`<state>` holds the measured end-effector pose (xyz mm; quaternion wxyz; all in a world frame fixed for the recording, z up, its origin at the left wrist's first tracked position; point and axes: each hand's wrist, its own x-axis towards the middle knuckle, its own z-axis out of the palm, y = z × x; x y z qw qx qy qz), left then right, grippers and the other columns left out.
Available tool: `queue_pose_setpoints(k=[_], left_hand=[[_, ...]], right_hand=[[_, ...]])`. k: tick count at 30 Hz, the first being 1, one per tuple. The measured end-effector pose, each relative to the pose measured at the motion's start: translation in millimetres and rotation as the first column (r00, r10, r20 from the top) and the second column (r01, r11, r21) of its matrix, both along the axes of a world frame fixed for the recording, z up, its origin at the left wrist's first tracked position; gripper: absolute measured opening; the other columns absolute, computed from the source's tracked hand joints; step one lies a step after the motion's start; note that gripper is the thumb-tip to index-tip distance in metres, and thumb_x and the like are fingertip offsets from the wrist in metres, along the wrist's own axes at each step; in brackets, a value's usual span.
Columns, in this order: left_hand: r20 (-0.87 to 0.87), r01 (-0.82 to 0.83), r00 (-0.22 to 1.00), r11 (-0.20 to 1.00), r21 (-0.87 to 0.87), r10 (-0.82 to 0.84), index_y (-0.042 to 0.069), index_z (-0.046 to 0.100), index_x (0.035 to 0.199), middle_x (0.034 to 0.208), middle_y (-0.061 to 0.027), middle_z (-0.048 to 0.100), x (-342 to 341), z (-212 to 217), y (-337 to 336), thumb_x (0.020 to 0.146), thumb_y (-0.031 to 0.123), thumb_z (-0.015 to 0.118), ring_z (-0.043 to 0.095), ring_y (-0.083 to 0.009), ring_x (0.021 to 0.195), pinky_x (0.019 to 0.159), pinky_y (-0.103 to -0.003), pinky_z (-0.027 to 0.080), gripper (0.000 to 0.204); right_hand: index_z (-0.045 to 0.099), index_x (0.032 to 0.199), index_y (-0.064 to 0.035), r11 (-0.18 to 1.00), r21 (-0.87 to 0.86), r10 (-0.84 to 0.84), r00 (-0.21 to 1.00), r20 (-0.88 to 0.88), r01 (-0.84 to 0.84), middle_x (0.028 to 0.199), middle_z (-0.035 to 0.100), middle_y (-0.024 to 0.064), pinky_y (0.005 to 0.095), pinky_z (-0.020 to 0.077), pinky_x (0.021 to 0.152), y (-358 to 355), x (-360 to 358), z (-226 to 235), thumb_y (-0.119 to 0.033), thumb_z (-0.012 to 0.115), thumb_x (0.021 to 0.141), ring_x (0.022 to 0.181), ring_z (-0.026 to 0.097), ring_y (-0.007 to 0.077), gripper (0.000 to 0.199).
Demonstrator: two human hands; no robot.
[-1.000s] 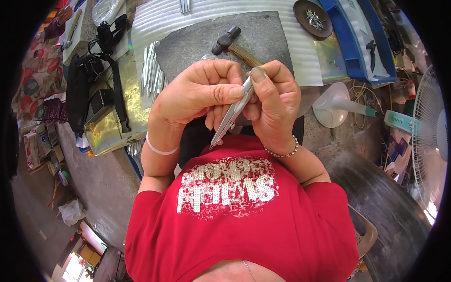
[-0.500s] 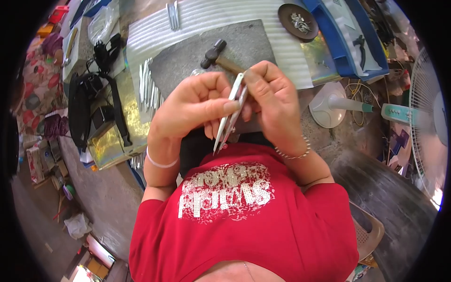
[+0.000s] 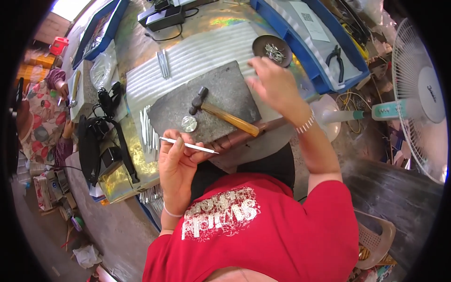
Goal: Stamping or marking thin metal rods using a punch tool and a hammer on a stone anvil.
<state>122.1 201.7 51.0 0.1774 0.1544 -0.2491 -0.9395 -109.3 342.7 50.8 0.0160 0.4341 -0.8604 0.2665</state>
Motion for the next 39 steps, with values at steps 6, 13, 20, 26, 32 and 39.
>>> queue_pose_setpoints(k=[6,13,20,26,32,39], left_hand=[[0.057,-0.024,0.998,0.991,0.133,0.017,0.010,0.045,0.103,0.092,-0.0098,0.061,4.9,-18.3,4.3,0.093,0.008,0.053,0.065,-0.0213,0.087,0.074,-0.033,0.057,0.013],[0.247,0.363,0.919,0.903,-0.229,-0.307,-0.001,0.051,0.090,0.085,-0.0093,0.062,30.3,-5.4,-4.2,0.085,-0.001,0.063,0.063,-0.0133,0.078,0.072,-0.024,0.052,0.013],[0.369,0.464,0.874,0.770,-0.438,-0.317,-0.002,0.047,0.102,0.090,-0.0130,0.064,49.0,-0.6,-11.6,0.089,-0.002,0.056,0.066,-0.0173,0.084,0.075,-0.027,0.054,0.016],[0.274,0.486,0.866,0.832,-0.267,-0.418,-0.003,0.046,0.102,0.084,-0.0152,0.065,45.9,-3.7,-19.5,0.090,0.002,0.056,0.066,-0.0182,0.077,0.067,-0.026,0.055,0.017],[0.234,0.503,0.853,0.853,-0.136,-0.466,0.000,0.045,0.096,0.086,-0.0116,0.065,39.3,-1.3,-27.0,0.092,0.006,0.055,0.063,-0.0112,0.075,0.064,-0.024,0.052,0.013],[0.218,0.494,0.863,0.850,-0.183,-0.455,0.000,0.045,0.096,0.086,-0.0118,0.065,34.9,-6.1,-31.3,0.092,0.006,0.055,0.062,-0.0115,0.075,0.066,-0.024,0.052,0.012]], right_hand=[[0.061,0.107,-0.0011,0.771,-0.600,0.601,0.558,0.573,-0.214,0.086,0.060,0.0047,0.0192,0.0435,0.054,-5.6,98.5,11.6,-0.001,0.069,0.078,0.064,0.056,0.0053,0.030],[0.063,0.090,0.0033,0.769,-0.634,0.588,0.294,0.753,0.084,0.074,0.060,0.0026,0.0166,0.0389,0.046,-22.3,113.7,13.3,-0.003,0.064,0.085,0.054,0.053,0.0039,0.008],[0.063,0.089,0.0015,0.935,-0.343,0.343,0.023,0.939,0.092,0.067,0.060,0.0011,0.0155,0.0351,0.044,-43.9,125.7,15.8,-0.006,0.064,0.086,0.051,0.049,0.0020,0.008],[0.061,0.088,0.0009,0.938,-0.325,0.333,-0.056,0.941,0.125,0.065,0.058,0.0006,0.0161,0.0336,0.043,-53.5,128.2,11.6,-0.007,0.064,0.086,0.048,0.046,0.0021,0.008],[0.060,0.088,0.0007,0.951,-0.285,0.298,-0.112,0.948,0.119,0.065,0.058,0.0006,0.0165,0.0316,0.042,-60.0,122.7,10.6,-0.008,0.063,0.087,0.048,0.045,0.0019,0.009],[0.060,0.087,0.0002,0.940,-0.312,0.327,-0.102,0.940,0.137,0.065,0.057,0.0004,0.0167,0.0317,0.042,-66.8,119.9,8.3,-0.008,0.063,0.088,0.049,0.045,0.0018,0.009]])
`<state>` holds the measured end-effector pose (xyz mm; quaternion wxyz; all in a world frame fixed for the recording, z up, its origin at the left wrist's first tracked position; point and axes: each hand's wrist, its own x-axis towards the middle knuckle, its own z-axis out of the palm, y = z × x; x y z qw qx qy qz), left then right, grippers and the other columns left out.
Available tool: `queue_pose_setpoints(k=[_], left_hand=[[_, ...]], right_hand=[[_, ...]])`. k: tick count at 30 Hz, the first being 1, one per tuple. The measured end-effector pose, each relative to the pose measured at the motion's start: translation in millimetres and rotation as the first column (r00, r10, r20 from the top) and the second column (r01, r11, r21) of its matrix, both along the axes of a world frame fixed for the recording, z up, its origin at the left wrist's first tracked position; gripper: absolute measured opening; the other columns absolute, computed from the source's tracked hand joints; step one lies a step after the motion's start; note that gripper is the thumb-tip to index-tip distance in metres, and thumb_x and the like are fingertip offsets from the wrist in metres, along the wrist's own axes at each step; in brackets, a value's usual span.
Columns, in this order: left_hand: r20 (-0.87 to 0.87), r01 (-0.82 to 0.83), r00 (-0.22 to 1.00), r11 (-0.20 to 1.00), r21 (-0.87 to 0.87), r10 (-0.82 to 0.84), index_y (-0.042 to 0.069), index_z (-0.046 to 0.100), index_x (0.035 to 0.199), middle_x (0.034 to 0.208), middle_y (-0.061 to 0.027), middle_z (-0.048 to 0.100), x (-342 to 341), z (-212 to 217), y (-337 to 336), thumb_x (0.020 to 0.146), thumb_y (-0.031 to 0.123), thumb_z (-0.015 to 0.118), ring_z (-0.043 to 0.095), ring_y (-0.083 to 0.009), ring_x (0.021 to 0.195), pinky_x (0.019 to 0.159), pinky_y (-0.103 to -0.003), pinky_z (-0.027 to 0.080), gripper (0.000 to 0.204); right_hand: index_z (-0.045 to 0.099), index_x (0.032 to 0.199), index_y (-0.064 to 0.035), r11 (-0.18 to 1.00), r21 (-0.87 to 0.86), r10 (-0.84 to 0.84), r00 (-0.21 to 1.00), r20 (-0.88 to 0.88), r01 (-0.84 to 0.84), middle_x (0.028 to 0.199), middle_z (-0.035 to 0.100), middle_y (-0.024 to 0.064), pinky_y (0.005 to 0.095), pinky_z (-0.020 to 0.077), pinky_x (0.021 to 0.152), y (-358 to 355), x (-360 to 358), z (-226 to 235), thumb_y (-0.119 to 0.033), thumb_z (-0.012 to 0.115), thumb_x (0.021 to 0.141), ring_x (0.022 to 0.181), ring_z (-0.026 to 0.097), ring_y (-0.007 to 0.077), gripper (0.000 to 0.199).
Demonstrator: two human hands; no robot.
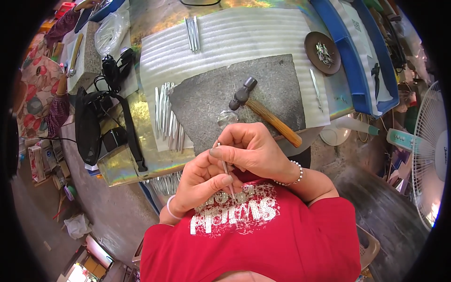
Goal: Stamping or marking thin metal rods using a punch tool and a hammer on a stone anvil.
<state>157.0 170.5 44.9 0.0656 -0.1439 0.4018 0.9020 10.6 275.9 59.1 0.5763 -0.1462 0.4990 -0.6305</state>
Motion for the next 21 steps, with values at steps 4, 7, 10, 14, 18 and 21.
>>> queue_pose_setpoints(k=[4,7,10,14,18,21], left_hand=[[0.038,-0.016,0.999,0.997,0.073,0.013,0.000,0.044,0.096,0.085,-0.0118,0.065,-2.9,2.3,-2.6,0.092,0.007,0.055,0.063,-0.0124,0.074,0.065,-0.024,0.052,0.014],[0.062,-0.008,0.998,0.995,0.095,0.003,0.000,0.044,0.096,0.084,-0.0117,0.065,-4.2,2.5,-4.9,0.092,0.008,0.055,0.063,-0.0134,0.073,0.066,-0.026,0.054,0.014],[0.052,-0.016,0.999,0.995,0.102,0.011,0.001,0.044,0.098,0.085,-0.0117,0.064,-2.3,-1.8,-4.6,0.092,0.007,0.055,0.064,-0.0147,0.074,0.068,-0.028,0.055,0.014],[0.136,-0.218,0.969,0.973,0.082,0.205,0.000,0.045,0.106,0.083,-0.0117,0.064,-0.6,10.9,-5.8,0.091,0.004,0.054,0.065,-0.0162,0.076,0.069,-0.028,0.056,0.018],[0.021,-0.450,0.889,0.865,0.221,0.457,0.000,0.052,0.105,0.080,-0.0108,0.062,4.7,5.5,-31.2,0.090,0.003,0.053,0.063,-0.0190,0.068,0.064,-0.028,0.053,0.015],[-0.068,-0.563,0.825,0.827,-0.008,0.561,-0.001,0.058,0.102,0.085,-0.0088,0.059,-5.0,24.1,-54.7,0.091,0.007,0.055,0.059,-0.0180,0.069,0.062,-0.027,0.050,0.014]], right_hand=[[0.059,0.087,0.0000,1.000,0.026,-0.003,0.999,0.039,0.002,0.065,0.057,-0.0001,0.0166,0.0316,0.042,-2.6,-1.7,1.5,-0.008,0.062,0.088,0.049,0.045,0.0019,0.008],[0.059,0.087,-0.0001,1.000,0.023,-0.020,0.999,0.041,0.019,0.064,0.057,-0.0003,0.0166,0.0313,0.042,-3.9,-1.4,-0.4,-0.009,0.061,0.089,0.048,0.044,0.0019,0.009],[0.059,0.088,-0.0001,1.000,0.024,-0.014,1.000,0.025,0.013,0.063,0.056,-0.0002,0.0169,0.0308,0.042,-3.5,-2.0,-0.9,-0.009,0.061,0.089,0.048,0.044,0.0020,0.009],[0.059,0.090,0.0002,0.996,-0.075,-0.045,0.999,-0.025,0.043,0.070,0.059,0.0008,0.0162,0.0362,0.044,-1.7,-5.3,-3.5,-0.010,0.061,0.090,0.052,0.049,0.0017,0.010],[0.058,0.099,0.0014,0.978,-0.186,-0.116,0.987,-0.109,0.095,0.077,0.061,0.0043,0.0167,0.0429,0.051,0.2,-2.3,-3.5,-0.002,0.060,0.088,0.057,0.053,0.0043,0.011],[0.053,0.112,0.0013,0.975,-0.221,0.003,0.993,-0.116,-0.028,0.090,0.061,0.0078,0.0189,0.0480,0.060,2.0,-4.7,-1.9,0.002,0.062,0.085,0.068,0.057,0.0069,0.029]])
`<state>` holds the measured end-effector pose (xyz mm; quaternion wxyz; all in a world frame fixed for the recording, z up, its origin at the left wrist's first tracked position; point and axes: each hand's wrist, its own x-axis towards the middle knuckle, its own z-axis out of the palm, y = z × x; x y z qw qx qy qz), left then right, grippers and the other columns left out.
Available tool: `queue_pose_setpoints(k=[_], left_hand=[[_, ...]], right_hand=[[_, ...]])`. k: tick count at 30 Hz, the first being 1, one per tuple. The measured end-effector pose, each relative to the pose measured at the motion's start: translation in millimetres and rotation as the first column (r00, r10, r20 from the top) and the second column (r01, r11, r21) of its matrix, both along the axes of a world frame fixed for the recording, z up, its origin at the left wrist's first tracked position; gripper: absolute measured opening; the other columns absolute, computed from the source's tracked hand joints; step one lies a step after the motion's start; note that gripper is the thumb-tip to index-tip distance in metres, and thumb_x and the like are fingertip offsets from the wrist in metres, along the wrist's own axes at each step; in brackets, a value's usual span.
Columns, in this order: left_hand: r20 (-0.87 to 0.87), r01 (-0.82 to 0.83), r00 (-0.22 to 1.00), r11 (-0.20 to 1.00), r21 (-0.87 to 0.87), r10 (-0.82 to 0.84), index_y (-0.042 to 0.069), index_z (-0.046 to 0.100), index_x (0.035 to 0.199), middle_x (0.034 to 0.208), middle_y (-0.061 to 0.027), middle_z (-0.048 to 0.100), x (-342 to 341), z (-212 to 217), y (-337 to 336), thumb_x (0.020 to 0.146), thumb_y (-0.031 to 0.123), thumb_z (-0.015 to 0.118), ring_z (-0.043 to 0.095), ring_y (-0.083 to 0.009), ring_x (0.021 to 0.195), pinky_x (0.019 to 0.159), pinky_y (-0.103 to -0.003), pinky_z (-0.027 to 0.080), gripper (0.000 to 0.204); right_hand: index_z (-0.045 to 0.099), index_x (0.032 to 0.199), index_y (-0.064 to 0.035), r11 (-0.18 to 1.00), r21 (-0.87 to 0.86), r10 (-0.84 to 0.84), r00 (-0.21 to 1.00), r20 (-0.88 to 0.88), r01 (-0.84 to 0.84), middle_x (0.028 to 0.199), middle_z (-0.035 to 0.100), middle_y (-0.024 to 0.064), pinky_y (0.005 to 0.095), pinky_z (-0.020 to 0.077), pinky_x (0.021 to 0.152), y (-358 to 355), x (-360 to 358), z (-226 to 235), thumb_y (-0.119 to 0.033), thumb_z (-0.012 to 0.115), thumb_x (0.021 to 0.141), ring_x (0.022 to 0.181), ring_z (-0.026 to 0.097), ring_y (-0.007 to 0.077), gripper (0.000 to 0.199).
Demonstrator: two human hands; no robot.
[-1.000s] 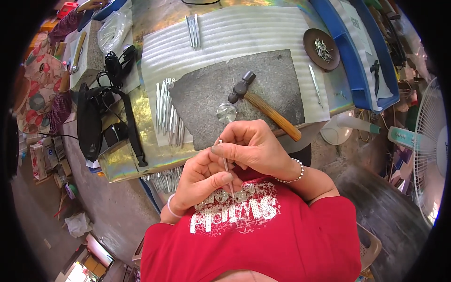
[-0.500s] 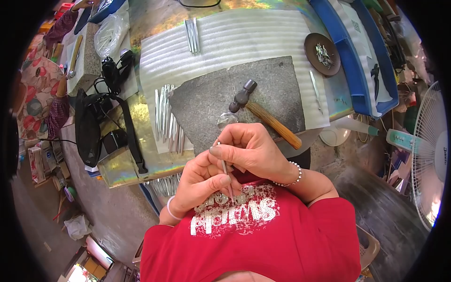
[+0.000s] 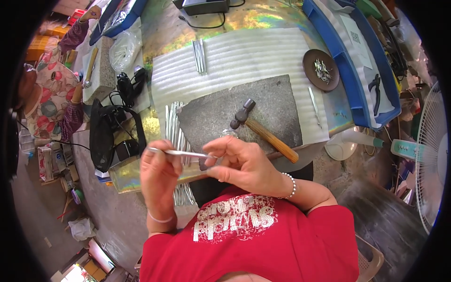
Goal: Stamping or marking thin metal rods using a punch tool and a hammer on a stone anvil.
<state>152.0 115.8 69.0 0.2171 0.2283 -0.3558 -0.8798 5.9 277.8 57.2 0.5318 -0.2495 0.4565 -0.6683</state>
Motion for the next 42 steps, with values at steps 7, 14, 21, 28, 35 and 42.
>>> queue_pose_setpoints(k=[7,14,21,28,35,42], left_hand=[[0.433,0.324,0.901,0.688,-0.649,-0.017,-0.002,0.063,0.097,0.083,-0.0042,0.061,-110.8,22.2,-114.4,0.089,0.015,0.059,0.057,-0.0104,0.073,0.061,-0.023,0.050,0.019],[0.704,0.579,0.700,0.483,-0.657,0.118,-0.005,0.057,0.105,0.069,-0.0100,0.062,-208.9,-84.0,-190.9,0.079,0.012,0.072,0.058,-0.0127,0.053,0.045,-0.026,0.049,0.034],[0.515,0.440,0.793,0.280,-0.853,0.326,-0.002,0.057,0.105,0.072,-0.0082,0.061,-179.7,-69.2,-166.8,0.081,0.020,0.070,0.059,-0.0119,0.055,0.047,-0.026,0.046,0.035],[0.616,0.552,0.714,0.274,-0.788,0.332,0.003,0.061,0.093,0.075,-0.0138,0.064,-35.8,-56.4,-116.2,0.074,0.008,0.061,0.065,-0.0272,0.072,0.065,-0.035,0.050,0.020],[0.628,0.689,0.644,0.025,-0.724,0.437,0.002,0.047,0.109,0.076,-0.0231,0.062,-27.2,-64.4,-92.2,0.073,0.000,0.049,0.059,-0.0431,0.074,0.068,-0.047,0.048,0.036],[0.658,0.680,0.631,0.114,-0.724,0.412,-0.001,0.046,0.110,0.090,-0.0240,0.064,-11.0,-67.9,-111.4,0.071,0.004,0.056,0.062,-0.0390,0.090,0.082,-0.043,0.048,0.041]], right_hand=[[0.056,0.109,-0.0003,0.973,0.105,-0.139,0.887,-0.440,0.204,0.082,0.061,0.0043,0.0191,0.0456,0.056,46.9,-18.3,13.6,-0.002,0.063,0.083,0.065,0.058,0.0050,0.026],[0.060,0.097,0.0015,0.946,0.194,-0.064,0.739,-0.671,0.259,0.079,0.062,0.0081,0.0225,0.0483,0.059,69.2,-15.3,20.8,-0.001,0.063,0.082,0.066,0.060,0.0112,0.016],[0.056,0.103,0.0012,0.902,0.081,-0.109,0.405,-0.908,0.424,0.095,0.057,0.0167,0.0359,0.0480,0.073,56.4,-21.2,17.0,-0.001,0.063,0.079,0.084,0.059,0.0304,0.025],[0.045,0.120,0.0013,0.907,0.211,0.234,-0.019,-0.972,0.364,0.109,0.049,0.0169,0.0426,0.0414,0.085,31.1,-27.5,4.1,0.003,0.059,0.070,0.098,0.050,0.0338,0.052],[0.044,0.119,0.0024,0.872,0.252,0.276,0.003,-0.961,0.419,0.102,0.048,0.0178,0.0425,0.0446,0.078,27.4,-21.3,1.2,0.004,0.054,0.070,0.092,0.051,0.0349,0.050],[0.043,0.124,-0.0032,0.843,0.329,0.091,0.491,-0.866,0.424,0.117,0.049,0.0182,0.0419,0.0440,0.087,51.7,-18.5,-12.3,-0.002,0.055,0.081,0.102,0.057,0.0310,0.045]])
